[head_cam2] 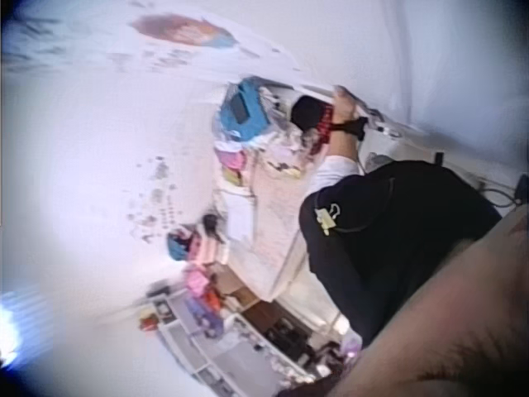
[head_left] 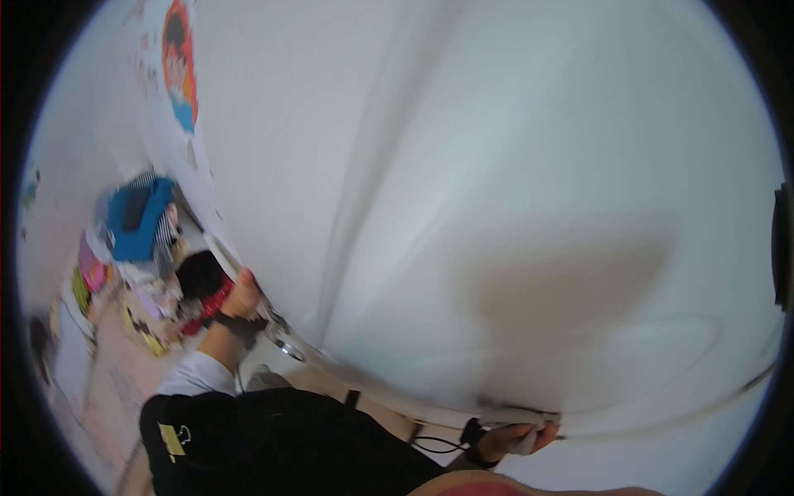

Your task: The person cleans the surfaces and handle of a white interior door with a cloth, and also wipes a nearby desk surface.

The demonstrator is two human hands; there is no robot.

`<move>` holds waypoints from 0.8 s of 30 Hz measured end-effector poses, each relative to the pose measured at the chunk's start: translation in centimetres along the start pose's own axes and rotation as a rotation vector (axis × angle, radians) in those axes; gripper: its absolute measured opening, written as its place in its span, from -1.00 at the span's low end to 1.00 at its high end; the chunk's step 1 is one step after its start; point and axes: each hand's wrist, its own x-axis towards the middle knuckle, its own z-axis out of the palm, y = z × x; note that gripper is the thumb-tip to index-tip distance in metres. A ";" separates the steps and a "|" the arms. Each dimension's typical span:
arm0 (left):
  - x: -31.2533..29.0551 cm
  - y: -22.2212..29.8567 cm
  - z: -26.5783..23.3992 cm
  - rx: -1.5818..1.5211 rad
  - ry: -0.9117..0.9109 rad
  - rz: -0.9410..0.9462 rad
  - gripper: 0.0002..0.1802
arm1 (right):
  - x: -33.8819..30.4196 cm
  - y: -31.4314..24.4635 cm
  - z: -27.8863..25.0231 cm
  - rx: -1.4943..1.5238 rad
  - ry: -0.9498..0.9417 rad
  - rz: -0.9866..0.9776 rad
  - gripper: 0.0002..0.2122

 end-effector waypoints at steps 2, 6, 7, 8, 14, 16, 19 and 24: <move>1.2 0.1 1.3 -0.063 -0.048 -0.036 0.25 | 0.0 0.0 0.0 0.009 -0.007 0.050 -0.58; 1.5 -1.9 -0.9 -0.095 -0.144 -0.005 0.23 | 0.5 -2.6 1.1 0.028 0.060 0.254 -0.65; 2.1 -1.2 0.8 -0.100 -0.157 0.014 0.19 | 0.9 -3.6 1.9 0.030 0.093 0.288 -0.68; 2.2 -1.2 0.1 -0.063 -0.224 0.052 0.14 | 0.7 -4.7 2.7 0.054 0.120 0.329 -0.71; 3.4 0.4 -0.9 0.002 -0.405 0.044 0.02 | 1.2 -14.6 7.5 0.080 0.043 0.526 -0.89; 3.8 0.0 -0.9 -0.006 -0.487 0.013 -0.05 | 0.4 -18.0 9.0 0.023 -0.010 0.480 -0.92; 4.2 0.4 -0.5 -0.038 -0.598 -0.059 -0.16 | -0.4 -23.4 11.9 0.156 -0.002 0.565 -0.94; 5.1 3.0 -0.1 0.093 -0.708 0.062 -0.30 | -3.4 -30.7 15.8 -0.031 -0.167 0.026 -0.79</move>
